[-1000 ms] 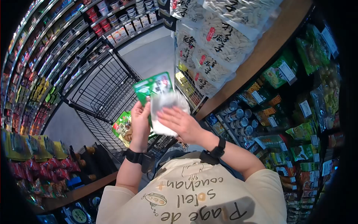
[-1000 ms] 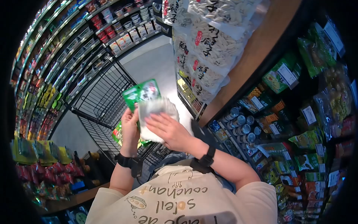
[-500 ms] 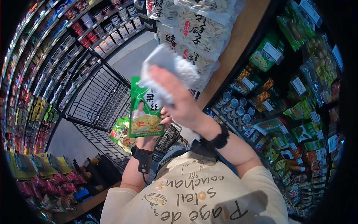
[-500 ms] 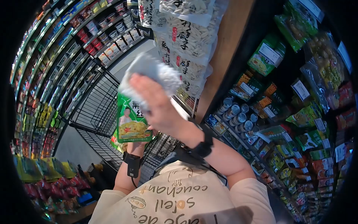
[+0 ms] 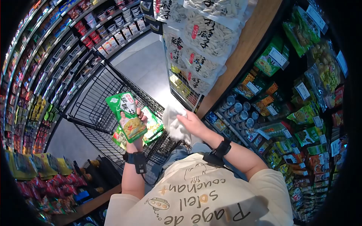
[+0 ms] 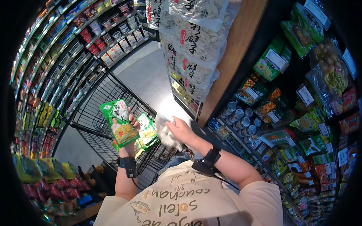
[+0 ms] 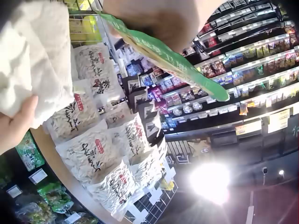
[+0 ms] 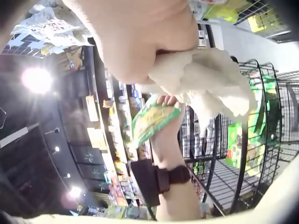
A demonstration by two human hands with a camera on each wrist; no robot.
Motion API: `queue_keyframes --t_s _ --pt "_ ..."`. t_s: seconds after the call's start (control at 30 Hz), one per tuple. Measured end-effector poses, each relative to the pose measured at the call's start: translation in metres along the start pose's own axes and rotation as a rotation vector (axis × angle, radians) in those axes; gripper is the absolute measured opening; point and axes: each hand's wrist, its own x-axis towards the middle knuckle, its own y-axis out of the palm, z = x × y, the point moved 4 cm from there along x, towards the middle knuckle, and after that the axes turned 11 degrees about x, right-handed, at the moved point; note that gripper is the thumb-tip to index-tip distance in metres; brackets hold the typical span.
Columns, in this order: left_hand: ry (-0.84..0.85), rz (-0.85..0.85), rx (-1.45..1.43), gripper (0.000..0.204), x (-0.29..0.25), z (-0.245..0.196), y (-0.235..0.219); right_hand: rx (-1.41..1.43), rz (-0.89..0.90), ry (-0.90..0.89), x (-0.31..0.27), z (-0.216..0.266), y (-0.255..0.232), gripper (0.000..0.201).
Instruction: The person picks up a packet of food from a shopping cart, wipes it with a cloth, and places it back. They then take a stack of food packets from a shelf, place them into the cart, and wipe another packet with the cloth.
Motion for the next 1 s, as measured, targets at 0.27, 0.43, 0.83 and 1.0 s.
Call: queue_keyframes --t_s 0.27,0.43,0.83,1.0 --pt "-0.048 -0.057 0.114 0.073 -0.024 0.005 0.038 -1.255 0.257 -0.485 0.050 -0.040 0.023 0.068" --pt "-0.131 0.054 0.173 0.076 -0.014 0.028 0.045 -1.130 0.363 -0.457 0.044 -0.037 0.017 0.073" --pt "-0.178 0.417 1.003 0.024 0.050 0.161 0.210 0.315 -0.122 -0.731 -0.121 0.085 -0.141 0.048" --pt "-0.764 0.756 0.753 0.037 0.046 0.255 0.254 0.425 -0.178 -0.671 -0.165 0.097 -0.192 0.045"
